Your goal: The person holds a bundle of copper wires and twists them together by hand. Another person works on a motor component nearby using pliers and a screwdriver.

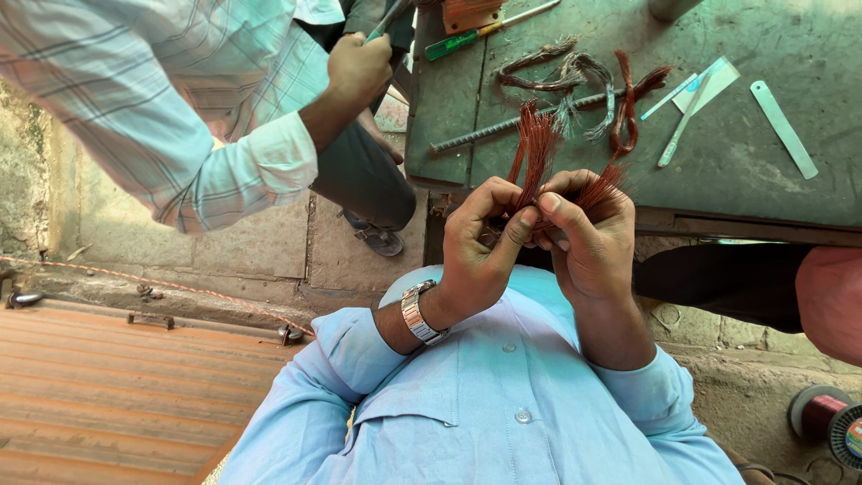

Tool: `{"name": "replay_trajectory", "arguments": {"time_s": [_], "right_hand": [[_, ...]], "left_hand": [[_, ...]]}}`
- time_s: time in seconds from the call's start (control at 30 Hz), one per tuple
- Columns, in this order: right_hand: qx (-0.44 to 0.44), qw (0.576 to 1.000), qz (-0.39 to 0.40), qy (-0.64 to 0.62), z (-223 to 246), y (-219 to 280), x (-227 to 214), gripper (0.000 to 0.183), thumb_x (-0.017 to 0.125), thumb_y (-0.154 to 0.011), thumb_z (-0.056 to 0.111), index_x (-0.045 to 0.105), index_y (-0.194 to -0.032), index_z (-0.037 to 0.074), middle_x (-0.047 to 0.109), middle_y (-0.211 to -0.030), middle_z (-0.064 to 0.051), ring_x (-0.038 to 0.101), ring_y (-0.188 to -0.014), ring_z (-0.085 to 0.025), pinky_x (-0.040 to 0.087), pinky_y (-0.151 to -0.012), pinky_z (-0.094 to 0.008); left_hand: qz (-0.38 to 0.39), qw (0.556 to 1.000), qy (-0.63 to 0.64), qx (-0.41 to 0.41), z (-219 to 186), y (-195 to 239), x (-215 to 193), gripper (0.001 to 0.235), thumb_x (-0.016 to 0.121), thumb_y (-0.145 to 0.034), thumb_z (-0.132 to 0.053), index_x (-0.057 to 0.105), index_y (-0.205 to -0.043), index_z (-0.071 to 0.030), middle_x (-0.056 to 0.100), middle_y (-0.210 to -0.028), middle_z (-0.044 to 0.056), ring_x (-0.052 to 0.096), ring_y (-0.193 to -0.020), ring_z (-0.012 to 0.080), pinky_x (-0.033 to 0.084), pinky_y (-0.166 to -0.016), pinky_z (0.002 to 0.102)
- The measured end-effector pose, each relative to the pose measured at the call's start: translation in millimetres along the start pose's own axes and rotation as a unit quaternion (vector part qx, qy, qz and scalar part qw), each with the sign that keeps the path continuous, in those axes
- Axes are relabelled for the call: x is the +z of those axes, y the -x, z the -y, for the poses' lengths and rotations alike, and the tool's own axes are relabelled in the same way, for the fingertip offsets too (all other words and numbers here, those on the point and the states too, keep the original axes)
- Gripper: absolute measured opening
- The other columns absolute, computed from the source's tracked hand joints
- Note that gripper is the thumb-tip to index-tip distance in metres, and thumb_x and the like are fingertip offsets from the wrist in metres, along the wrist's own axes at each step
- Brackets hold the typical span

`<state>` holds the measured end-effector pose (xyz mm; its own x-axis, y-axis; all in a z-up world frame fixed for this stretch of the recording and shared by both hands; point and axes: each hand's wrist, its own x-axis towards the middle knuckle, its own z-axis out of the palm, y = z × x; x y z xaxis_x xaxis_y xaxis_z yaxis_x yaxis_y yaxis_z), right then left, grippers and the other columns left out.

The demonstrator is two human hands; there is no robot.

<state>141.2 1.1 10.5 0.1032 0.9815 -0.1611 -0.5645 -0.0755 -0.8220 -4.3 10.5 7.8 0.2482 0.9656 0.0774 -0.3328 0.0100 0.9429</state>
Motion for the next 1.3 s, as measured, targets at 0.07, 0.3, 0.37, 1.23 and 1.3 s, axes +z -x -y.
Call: {"name": "replay_trajectory", "arguments": {"time_s": [0.07, 0.3, 0.37, 1.23, 1.3], "right_hand": [[0.0, 1.0, 0.001, 0.006, -2.2, 0.9, 1.9, 0.01, 0.071, -0.096, 0.002, 0.067, -0.103, -0.003, 0.063, -0.076, -0.004, 0.052, -0.06, -0.004, 0.049, -0.055, -0.023], [0.009, 1.0, 0.005, -0.023, -11.4, 11.2, 7.9, 0.007, 0.07, -0.096, 0.001, 0.066, -0.101, -0.002, 0.064, -0.077, -0.005, 0.05, -0.059, -0.004, 0.046, -0.054, -0.022], [0.021, 1.0, -0.005, -0.018, -12.9, 11.5, 11.8, 0.007, 0.069, -0.095, 0.001, 0.066, -0.1, -0.002, 0.066, -0.08, -0.006, 0.05, -0.058, -0.004, 0.045, -0.053, -0.021], [-0.004, 0.993, 0.023, -0.116, -16.6, 11.6, 12.5, 0.02, 0.064, -0.095, 0.001, 0.06, -0.115, 0.001, 0.064, -0.097, -0.01, 0.047, -0.064, -0.006, 0.046, -0.062, -0.025], [0.007, 0.995, 0.014, -0.097, -12.6, 11.4, 10.0, 0.028, 0.067, -0.093, -0.002, 0.062, -0.121, 0.0, 0.063, -0.096, -0.007, 0.048, -0.066, -0.006, 0.046, -0.062, -0.024]], "left_hand": [[-0.005, 1.0, -0.005, -0.001, -0.5, 3.4, -1.1, 0.007, 0.062, -0.108, -0.004, 0.058, -0.108, 0.001, 0.063, -0.099, 0.004, 0.069, -0.086, 0.0092, 0.06, -0.077, 0.023], [-0.02, 1.0, -0.016, -0.007, -2.4, 20.1, -9.7, 0.007, 0.061, -0.108, -0.006, 0.059, -0.111, 0.0, 0.066, -0.098, 0.004, 0.066, -0.087, 0.0075, 0.057, -0.077, 0.022], [-0.039, 0.999, -0.013, -0.011, -3.9, 23.5, -9.9, 0.007, 0.061, -0.108, -0.006, 0.059, -0.111, 0.001, 0.066, -0.098, 0.004, 0.065, -0.087, 0.0072, 0.056, -0.076, 0.022], [-0.04, 0.998, 0.043, 0.004, 3.3, 16.8, -7.0, 0.009, 0.059, -0.109, -0.003, 0.055, -0.114, 0.002, 0.062, -0.104, 0.005, 0.065, -0.086, 0.009, 0.058, -0.076, 0.024], [-0.031, 0.999, 0.037, 0.01, 3.3, 13.7, -4.3, 0.008, 0.06, -0.108, -0.002, 0.054, -0.113, 0.002, 0.06, -0.105, 0.005, 0.066, -0.086, 0.0093, 0.059, -0.076, 0.024]]}}
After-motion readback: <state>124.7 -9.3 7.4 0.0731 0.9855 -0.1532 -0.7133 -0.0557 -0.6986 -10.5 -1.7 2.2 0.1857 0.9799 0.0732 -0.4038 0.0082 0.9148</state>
